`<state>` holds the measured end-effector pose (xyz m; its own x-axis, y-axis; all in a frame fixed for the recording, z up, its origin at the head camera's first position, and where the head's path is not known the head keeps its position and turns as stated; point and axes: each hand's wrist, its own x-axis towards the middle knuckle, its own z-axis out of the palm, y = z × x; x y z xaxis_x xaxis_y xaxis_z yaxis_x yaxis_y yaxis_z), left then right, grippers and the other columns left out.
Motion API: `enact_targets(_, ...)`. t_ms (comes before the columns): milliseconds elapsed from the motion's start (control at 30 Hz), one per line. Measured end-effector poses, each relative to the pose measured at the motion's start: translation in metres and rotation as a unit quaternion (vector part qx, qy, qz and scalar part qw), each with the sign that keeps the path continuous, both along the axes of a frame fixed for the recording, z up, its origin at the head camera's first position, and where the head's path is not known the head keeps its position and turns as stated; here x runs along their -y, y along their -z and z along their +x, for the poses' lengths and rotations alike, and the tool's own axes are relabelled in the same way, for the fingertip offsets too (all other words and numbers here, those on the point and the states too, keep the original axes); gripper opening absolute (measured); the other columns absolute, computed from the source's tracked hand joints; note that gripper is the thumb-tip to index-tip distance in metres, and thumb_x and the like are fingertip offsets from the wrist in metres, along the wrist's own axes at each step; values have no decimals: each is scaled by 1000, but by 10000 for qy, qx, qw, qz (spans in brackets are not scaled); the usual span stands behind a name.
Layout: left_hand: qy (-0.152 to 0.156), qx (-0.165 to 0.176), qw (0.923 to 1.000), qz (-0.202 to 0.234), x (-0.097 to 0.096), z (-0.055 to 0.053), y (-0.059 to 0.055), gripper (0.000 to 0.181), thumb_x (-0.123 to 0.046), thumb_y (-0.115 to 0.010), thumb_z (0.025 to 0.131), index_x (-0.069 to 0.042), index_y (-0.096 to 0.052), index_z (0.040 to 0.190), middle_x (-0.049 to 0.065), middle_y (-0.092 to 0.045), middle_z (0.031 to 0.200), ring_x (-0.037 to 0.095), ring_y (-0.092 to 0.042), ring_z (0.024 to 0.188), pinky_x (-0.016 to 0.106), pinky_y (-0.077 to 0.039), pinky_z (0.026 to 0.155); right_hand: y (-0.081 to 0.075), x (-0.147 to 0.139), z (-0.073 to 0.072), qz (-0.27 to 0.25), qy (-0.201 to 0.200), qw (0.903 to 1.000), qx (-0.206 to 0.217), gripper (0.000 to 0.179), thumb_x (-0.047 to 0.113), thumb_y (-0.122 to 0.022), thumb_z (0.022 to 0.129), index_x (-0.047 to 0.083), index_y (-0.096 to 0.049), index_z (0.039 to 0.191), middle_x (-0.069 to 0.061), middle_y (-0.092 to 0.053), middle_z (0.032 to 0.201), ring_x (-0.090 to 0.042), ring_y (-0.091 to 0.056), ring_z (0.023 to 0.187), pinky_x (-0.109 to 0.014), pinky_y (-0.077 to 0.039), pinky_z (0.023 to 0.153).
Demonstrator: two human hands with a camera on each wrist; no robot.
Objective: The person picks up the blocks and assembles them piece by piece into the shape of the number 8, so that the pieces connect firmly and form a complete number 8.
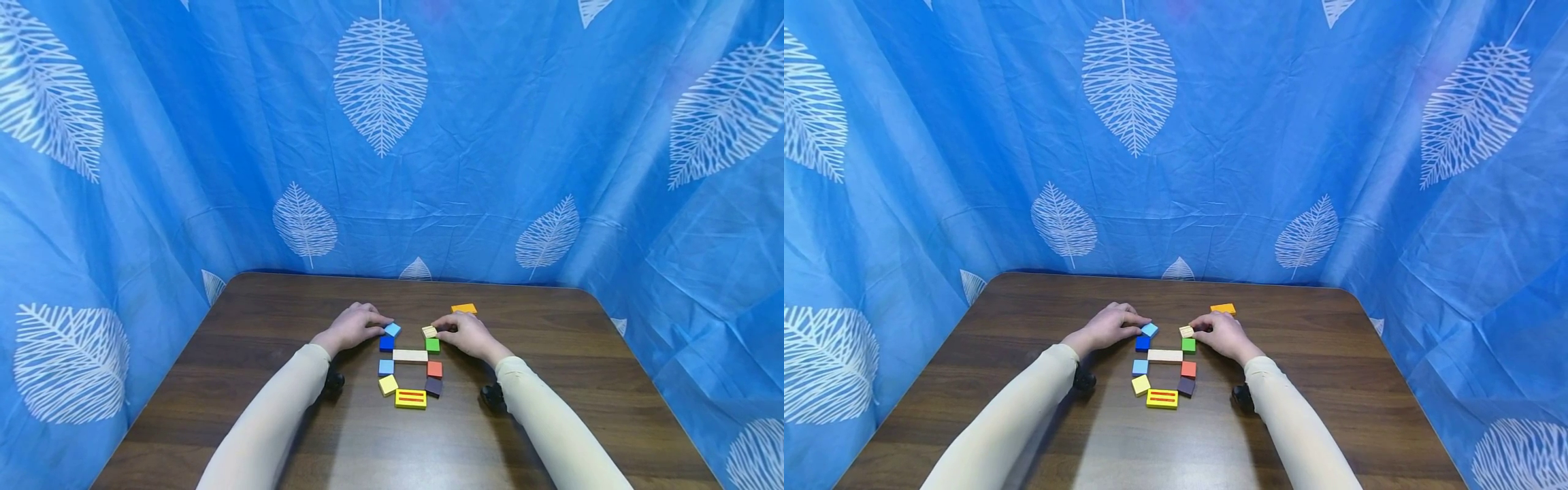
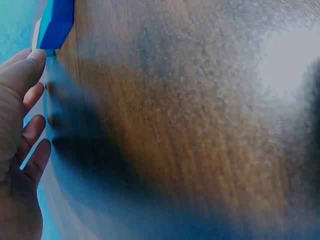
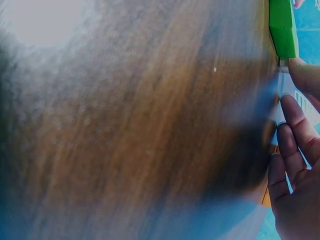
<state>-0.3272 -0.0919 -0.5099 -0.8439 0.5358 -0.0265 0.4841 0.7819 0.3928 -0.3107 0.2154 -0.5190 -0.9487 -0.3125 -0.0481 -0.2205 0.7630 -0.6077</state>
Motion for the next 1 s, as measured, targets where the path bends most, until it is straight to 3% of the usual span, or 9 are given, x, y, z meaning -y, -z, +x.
enact_targets(1000,-25,-33,10000,8,1,1,2,34,-33,-63,103,-33,-67,137,-1,-64,123,21,-53,115,42,-42,100,-2,0,3,-67,40,10000,-4,26,26,-74,96,21,-75,122,6,-70,111,-16,-61,103,-48,-49,97)
